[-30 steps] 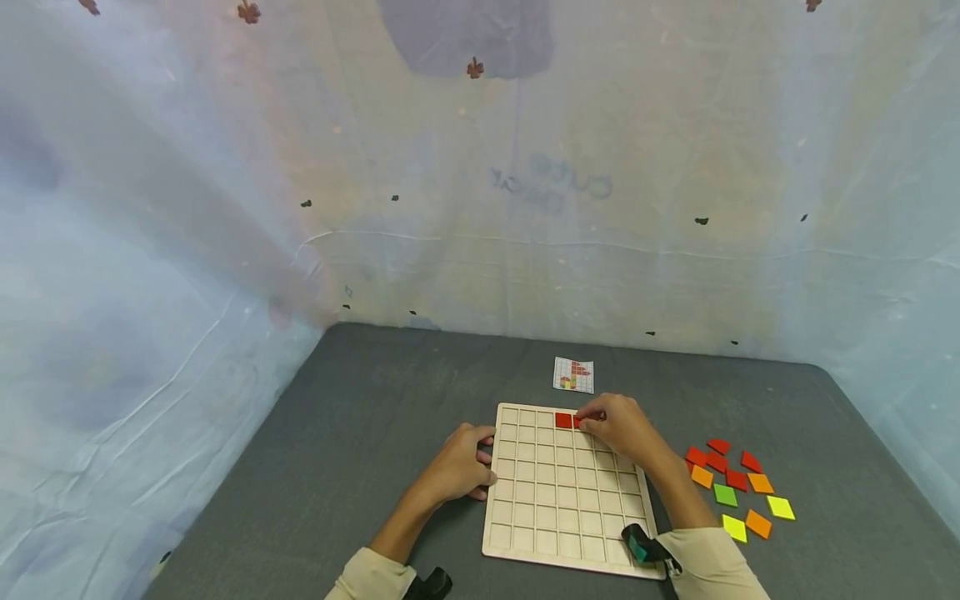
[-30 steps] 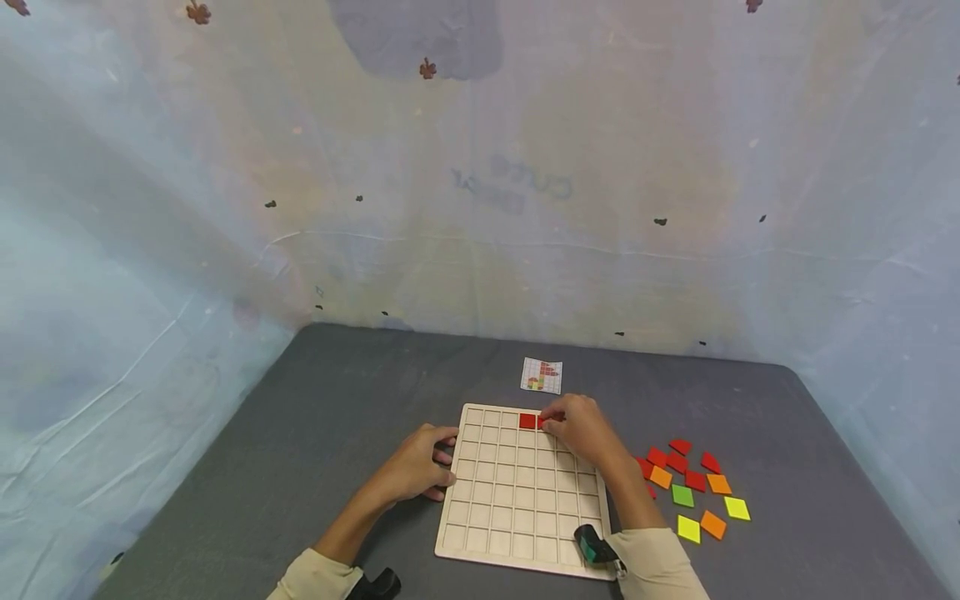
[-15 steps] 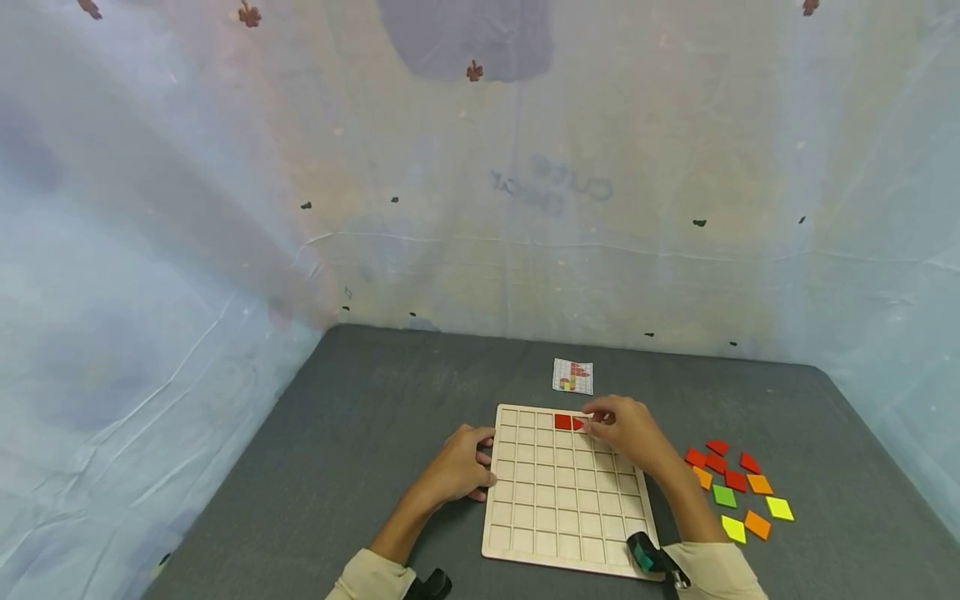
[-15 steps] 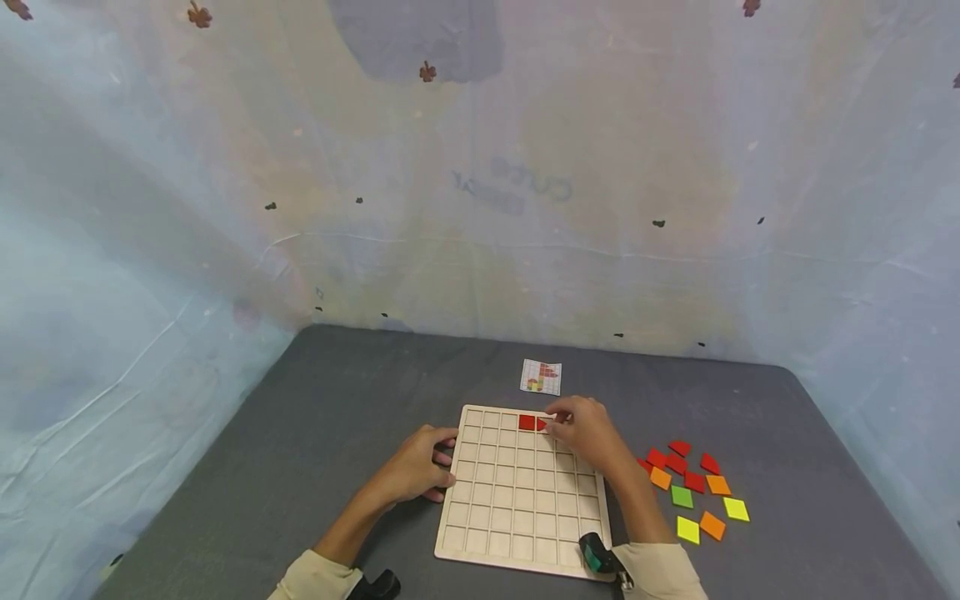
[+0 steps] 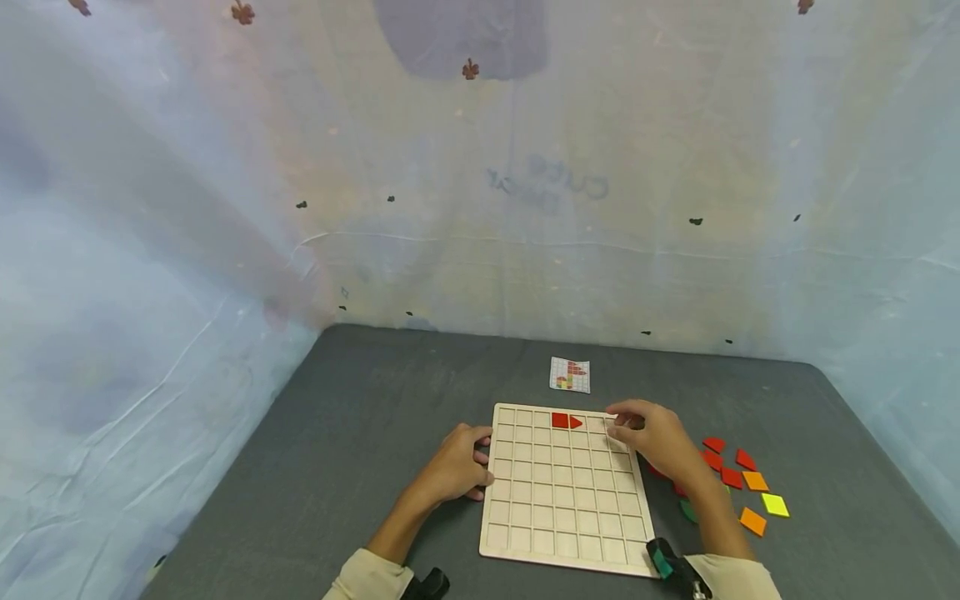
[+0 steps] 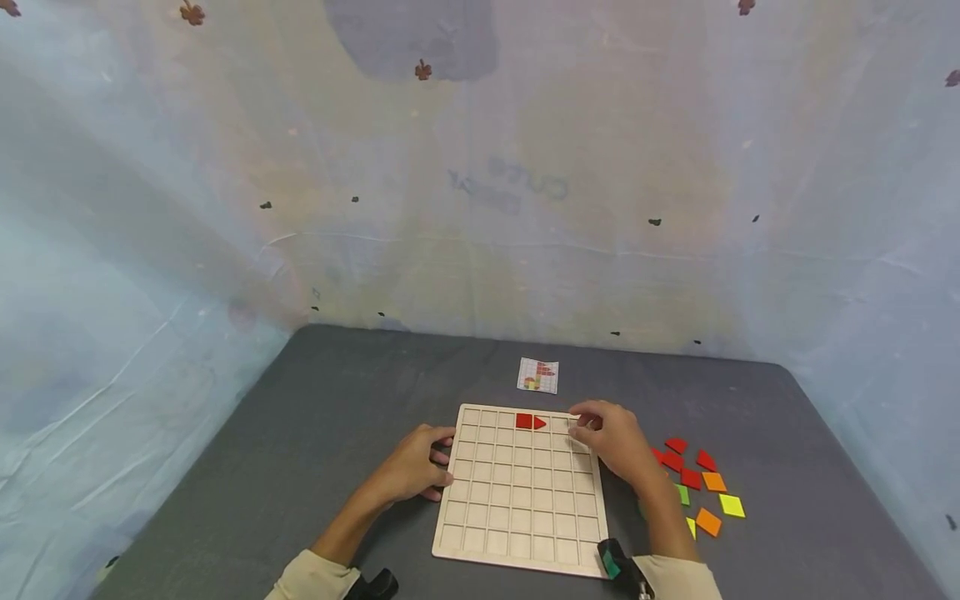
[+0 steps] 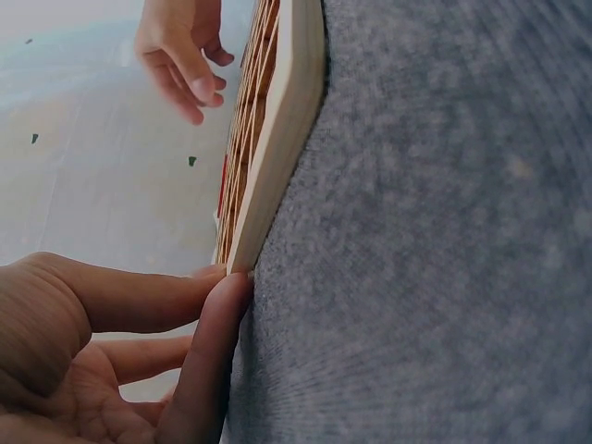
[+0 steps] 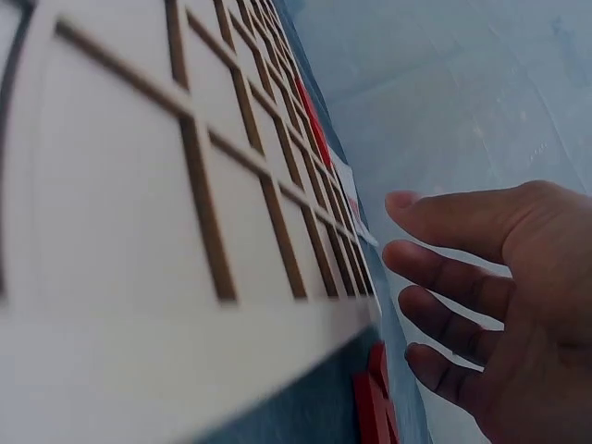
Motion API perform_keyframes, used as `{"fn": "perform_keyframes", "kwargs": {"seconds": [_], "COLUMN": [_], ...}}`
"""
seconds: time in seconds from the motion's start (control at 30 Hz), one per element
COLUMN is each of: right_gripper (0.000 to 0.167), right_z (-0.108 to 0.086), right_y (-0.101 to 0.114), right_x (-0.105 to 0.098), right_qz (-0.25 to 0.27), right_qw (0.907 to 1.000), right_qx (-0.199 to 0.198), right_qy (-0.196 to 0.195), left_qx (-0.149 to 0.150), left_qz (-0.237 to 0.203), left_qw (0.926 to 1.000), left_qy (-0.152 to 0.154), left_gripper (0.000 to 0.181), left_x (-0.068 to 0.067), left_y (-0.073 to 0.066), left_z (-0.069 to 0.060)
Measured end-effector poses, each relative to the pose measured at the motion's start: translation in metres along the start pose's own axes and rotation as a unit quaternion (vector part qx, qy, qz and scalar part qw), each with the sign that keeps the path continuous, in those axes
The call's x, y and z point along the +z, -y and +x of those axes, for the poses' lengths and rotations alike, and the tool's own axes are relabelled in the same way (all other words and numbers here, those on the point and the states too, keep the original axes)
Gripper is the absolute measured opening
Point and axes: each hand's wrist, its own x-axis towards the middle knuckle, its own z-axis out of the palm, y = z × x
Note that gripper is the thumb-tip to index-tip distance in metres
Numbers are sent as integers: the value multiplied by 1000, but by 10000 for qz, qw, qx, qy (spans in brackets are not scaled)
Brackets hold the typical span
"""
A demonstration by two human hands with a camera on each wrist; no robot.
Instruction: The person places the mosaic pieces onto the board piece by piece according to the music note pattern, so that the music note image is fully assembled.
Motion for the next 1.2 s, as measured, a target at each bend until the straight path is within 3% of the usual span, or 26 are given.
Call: {"fn": "perform_keyframes", "kwargs": {"seconds": [0.67, 1.2], "right_gripper": [44, 44], "right_z": [-25, -43], "right_y": [-39, -65], "right_x": [-39, -65], "right_qz": [-137, -367], "right_qw": [9986, 9920], "right_qx": [353, 805], "right_qy": [-382, -896], "left_qx": [-15, -18], "left_qz": [48, 34], "left_qw": [10000, 10000], "left_qy": [-19, 26], "left_gripper": [76, 76], "left_x": [2, 0], "left_y": [1, 0], "left_z": [0, -1]}}
